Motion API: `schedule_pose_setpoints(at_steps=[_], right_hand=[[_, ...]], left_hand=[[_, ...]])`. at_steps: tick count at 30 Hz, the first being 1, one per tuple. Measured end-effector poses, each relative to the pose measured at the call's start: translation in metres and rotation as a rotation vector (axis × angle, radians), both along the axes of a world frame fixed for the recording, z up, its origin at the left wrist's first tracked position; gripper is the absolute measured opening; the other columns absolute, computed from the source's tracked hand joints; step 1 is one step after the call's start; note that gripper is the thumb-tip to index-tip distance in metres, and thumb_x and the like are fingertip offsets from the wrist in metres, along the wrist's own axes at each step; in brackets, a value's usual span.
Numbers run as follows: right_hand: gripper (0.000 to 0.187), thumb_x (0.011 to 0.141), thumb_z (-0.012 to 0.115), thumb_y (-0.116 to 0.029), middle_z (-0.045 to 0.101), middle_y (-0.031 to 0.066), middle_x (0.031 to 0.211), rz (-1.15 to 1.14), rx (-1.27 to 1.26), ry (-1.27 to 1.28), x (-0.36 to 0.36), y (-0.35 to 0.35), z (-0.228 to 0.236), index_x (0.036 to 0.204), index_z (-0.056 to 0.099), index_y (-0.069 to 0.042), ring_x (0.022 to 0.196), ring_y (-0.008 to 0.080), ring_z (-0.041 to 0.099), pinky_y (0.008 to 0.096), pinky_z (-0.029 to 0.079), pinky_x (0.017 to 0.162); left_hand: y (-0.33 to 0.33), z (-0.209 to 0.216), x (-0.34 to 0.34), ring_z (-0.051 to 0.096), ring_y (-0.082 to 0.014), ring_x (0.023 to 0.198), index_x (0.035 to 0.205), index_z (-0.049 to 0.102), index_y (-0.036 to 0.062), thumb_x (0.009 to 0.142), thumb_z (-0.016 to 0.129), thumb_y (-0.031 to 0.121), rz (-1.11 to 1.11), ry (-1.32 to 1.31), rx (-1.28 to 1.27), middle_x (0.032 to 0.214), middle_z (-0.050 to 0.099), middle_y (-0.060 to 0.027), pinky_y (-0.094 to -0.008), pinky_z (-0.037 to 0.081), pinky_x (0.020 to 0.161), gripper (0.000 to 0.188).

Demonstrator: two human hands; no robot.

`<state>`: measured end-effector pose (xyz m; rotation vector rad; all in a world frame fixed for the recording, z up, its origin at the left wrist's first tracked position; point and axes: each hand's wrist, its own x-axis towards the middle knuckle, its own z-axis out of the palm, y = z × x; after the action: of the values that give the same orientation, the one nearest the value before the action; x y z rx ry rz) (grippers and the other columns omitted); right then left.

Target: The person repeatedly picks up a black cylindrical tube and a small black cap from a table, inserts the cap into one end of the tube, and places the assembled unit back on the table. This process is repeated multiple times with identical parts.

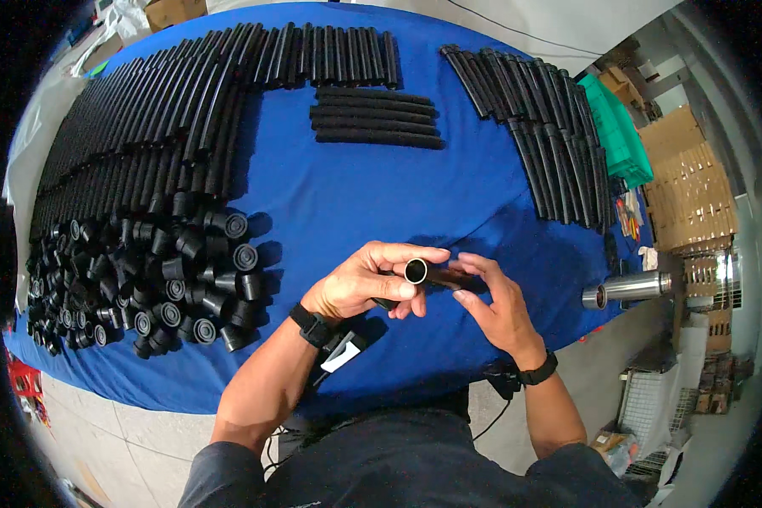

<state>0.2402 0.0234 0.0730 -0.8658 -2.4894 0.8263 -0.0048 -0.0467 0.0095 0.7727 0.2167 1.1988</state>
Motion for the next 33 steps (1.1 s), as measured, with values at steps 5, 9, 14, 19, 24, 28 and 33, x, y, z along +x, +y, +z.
schedule_pose_setpoints(at_steps=[5,9,14,19,24,28,33], right_hand=[[0.057,0.086,0.078,-0.005,0.069,0.0173,0.121,-0.07,0.104,-0.158,-0.003,-0.001,-0.009,0.138,0.053,-0.004,0.116,0.0303,0.067,0.0399,0.052,0.101],[0.058,0.085,0.079,-0.005,0.067,0.0159,0.115,-0.054,-0.095,-0.034,-0.001,0.006,-0.015,0.137,0.052,-0.003,0.109,0.0308,0.067,0.0404,0.052,0.099],[0.055,0.088,0.077,-0.007,0.068,0.0144,0.106,-0.013,0.115,-0.034,-0.004,0.005,-0.024,0.136,0.052,-0.003,0.098,0.0286,0.068,0.0401,0.054,0.094],[0.039,0.093,0.072,-0.007,0.068,0.0104,0.095,-0.252,-0.364,0.079,0.009,0.004,-0.041,0.126,0.052,0.0,0.082,0.0167,0.066,0.0319,0.055,0.074],[0.025,0.102,0.061,-0.018,0.067,0.0079,0.088,-0.312,-0.78,-0.004,0.022,0.005,-0.022,0.117,0.056,0.001,0.067,0.0112,0.062,0.0269,0.051,0.057],[0.029,0.103,0.059,-0.022,0.067,0.0088,0.09,-0.337,-0.773,-0.132,0.025,0.0,-0.018,0.117,0.055,0.003,0.066,0.0123,0.062,0.0281,0.051,0.055],[0.039,0.091,0.077,-0.013,0.066,0.0102,0.091,-0.322,-0.598,-0.126,0.026,-0.008,-0.028,0.117,0.053,0.003,0.069,0.0108,0.064,0.0271,0.052,0.052]], left_hand=[[-0.001,0.002,0.0,0.067,-0.0132,0.068,0.145,0.058,0.0061,0.094,0.074,0.015,0.024,-0.006,0.002,0.087,0.076,-0.0133,-0.0256,0.053,0.061,0.054],[0.001,0.001,-0.003,0.068,-0.013,0.068,0.143,0.059,0.0057,0.094,0.074,0.017,0.034,0.011,-0.018,0.087,0.075,-0.0125,-0.0254,0.053,0.061,0.053],[0.001,-0.002,-0.001,0.066,-0.0133,0.065,0.145,0.056,0.0052,0.096,0.072,0.017,0.076,0.017,-0.064,0.082,0.073,-0.0109,-0.0252,0.052,0.059,0.053],[0.011,-0.008,0.004,0.063,-0.0194,0.078,0.146,0.046,0.0044,0.1,0.055,0.019,0.282,-0.191,-0.185,0.097,0.065,-0.0155,-0.0282,0.051,0.06,0.05],[0.019,-0.023,-0.001,0.064,-0.0254,0.092,0.124,0.06,0.0077,0.1,0.057,0.016,0.35,-0.507,-0.282,0.115,0.067,-0.0161,-0.0325,0.054,0.071,0.026],[0.036,-0.031,-0.01,0.065,-0.0239,0.086,0.114,0.064,0.0079,0.104,0.059,0.021,0.319,-0.525,-0.311,0.115,0.068,-0.0158,-0.0301,0.054,0.069,0.018],[0.039,-0.028,-0.01,0.063,-0.0178,0.073,0.113,0.063,0.0059,0.11,0.05,0.04,0.327,-0.506,-0.362,0.108,0.069,-0.015,-0.0254,0.051,0.058,0.037]])
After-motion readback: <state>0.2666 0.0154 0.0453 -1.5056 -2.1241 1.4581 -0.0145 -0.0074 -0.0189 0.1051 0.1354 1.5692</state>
